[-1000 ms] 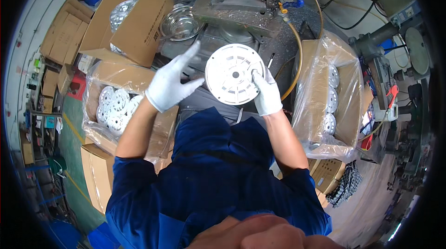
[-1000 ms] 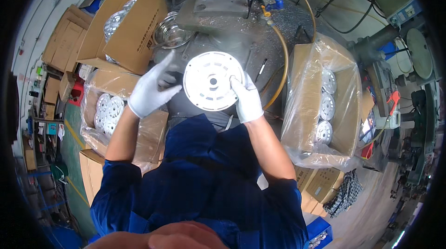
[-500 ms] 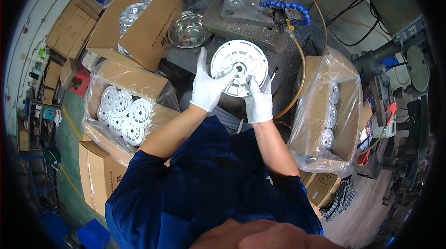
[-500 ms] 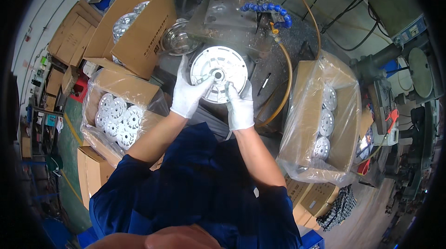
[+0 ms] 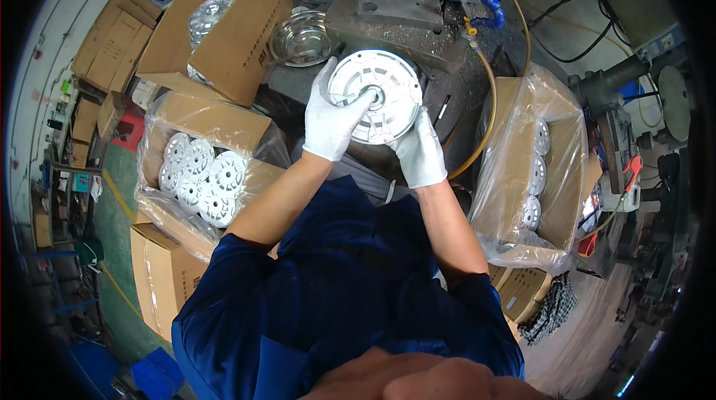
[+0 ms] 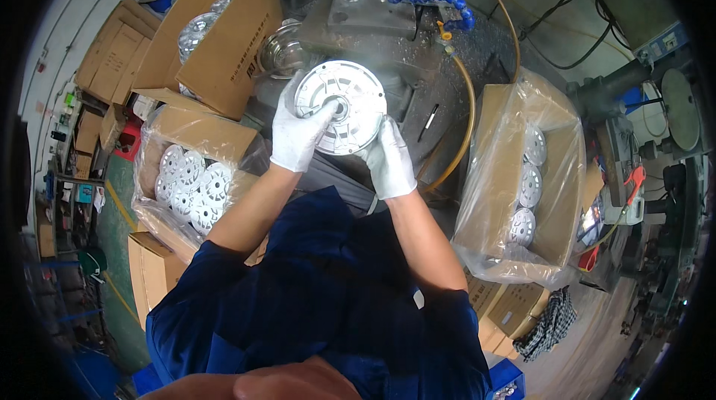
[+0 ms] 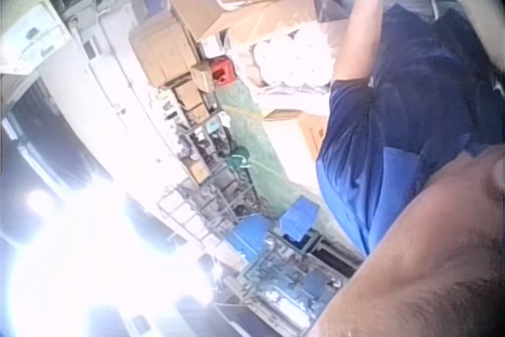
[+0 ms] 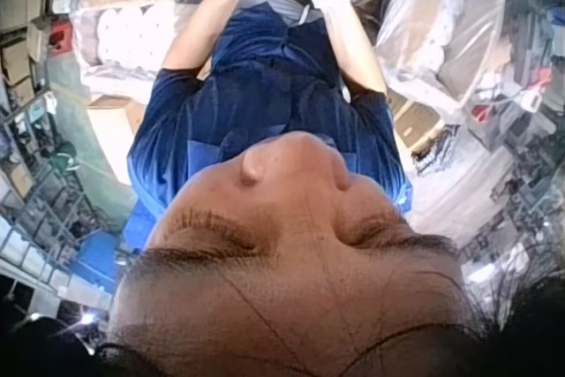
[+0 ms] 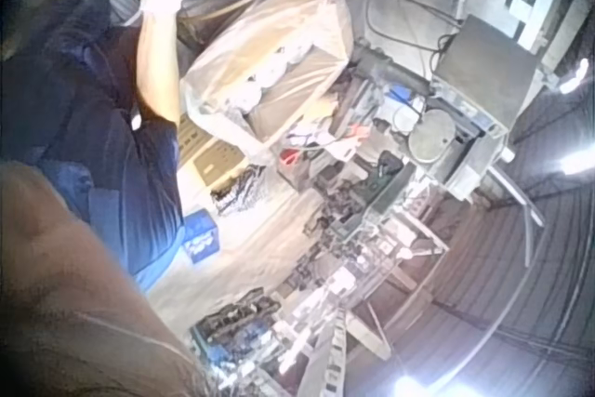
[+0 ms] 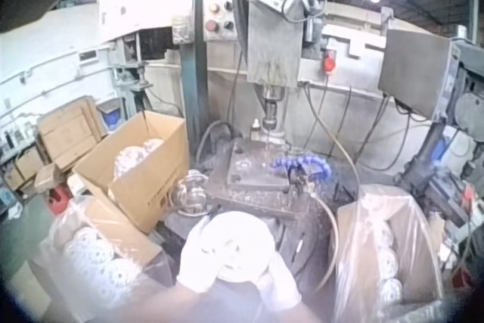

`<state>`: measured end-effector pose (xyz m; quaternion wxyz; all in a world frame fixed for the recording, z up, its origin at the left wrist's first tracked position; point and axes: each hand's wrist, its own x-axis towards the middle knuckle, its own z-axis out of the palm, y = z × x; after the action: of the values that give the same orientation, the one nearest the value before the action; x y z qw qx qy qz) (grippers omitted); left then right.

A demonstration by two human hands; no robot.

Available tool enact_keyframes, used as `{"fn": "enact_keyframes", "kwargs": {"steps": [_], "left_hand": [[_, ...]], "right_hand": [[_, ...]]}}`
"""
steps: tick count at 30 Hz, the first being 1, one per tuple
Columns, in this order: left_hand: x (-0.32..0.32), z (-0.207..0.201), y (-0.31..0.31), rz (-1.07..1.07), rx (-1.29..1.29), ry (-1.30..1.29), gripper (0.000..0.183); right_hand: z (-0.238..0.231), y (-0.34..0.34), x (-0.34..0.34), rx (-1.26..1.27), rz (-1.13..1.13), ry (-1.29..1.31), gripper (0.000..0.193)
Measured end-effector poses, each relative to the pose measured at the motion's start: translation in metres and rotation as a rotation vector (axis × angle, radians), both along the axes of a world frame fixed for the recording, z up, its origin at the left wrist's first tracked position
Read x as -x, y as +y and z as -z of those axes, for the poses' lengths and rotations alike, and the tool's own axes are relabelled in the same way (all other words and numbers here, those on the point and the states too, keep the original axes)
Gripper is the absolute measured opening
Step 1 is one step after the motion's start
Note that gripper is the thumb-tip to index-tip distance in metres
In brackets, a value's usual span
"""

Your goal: Picking circular metal parts from a box, placing them onto a machine fixture for inspection or testing, and then placing them into an output box.

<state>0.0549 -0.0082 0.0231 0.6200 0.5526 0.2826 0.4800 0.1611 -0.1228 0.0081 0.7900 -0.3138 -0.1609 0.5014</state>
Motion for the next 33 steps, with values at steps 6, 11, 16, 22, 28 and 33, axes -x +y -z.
{"fn": "enact_keyframes", "kwargs": {"steps": [6,11,16,22,28,33], "left_hand": [[0.002,-0.006,0.018,-0.072,-0.197,0.397,0.095],[-0.002,-0.026,0.06,0.083,-0.382,0.515,0.081],[-0.036,-0.053,0.128,-0.005,-0.28,0.412,0.071],[-0.106,-0.067,0.196,-0.117,-0.316,0.687,0.072],[-0.139,-0.069,0.204,-0.118,-0.412,0.876,0.076],[-0.133,-0.078,0.207,-0.004,-0.471,1.064,0.081]], "right_hand": [[0.001,0.004,-0.008,0.11,0.059,-0.038,0.032],[-0.013,0.017,-0.016,0.053,0.029,-0.054,0.036],[-0.013,-0.006,-0.017,0.164,-0.182,-0.179,0.049],[0.022,-0.061,-0.008,0.337,-0.192,-0.122,0.045],[0.047,-0.117,-0.018,0.427,-0.024,-0.024,0.042],[0.057,-0.136,-0.018,0.508,0.004,0.019,0.039]]}}
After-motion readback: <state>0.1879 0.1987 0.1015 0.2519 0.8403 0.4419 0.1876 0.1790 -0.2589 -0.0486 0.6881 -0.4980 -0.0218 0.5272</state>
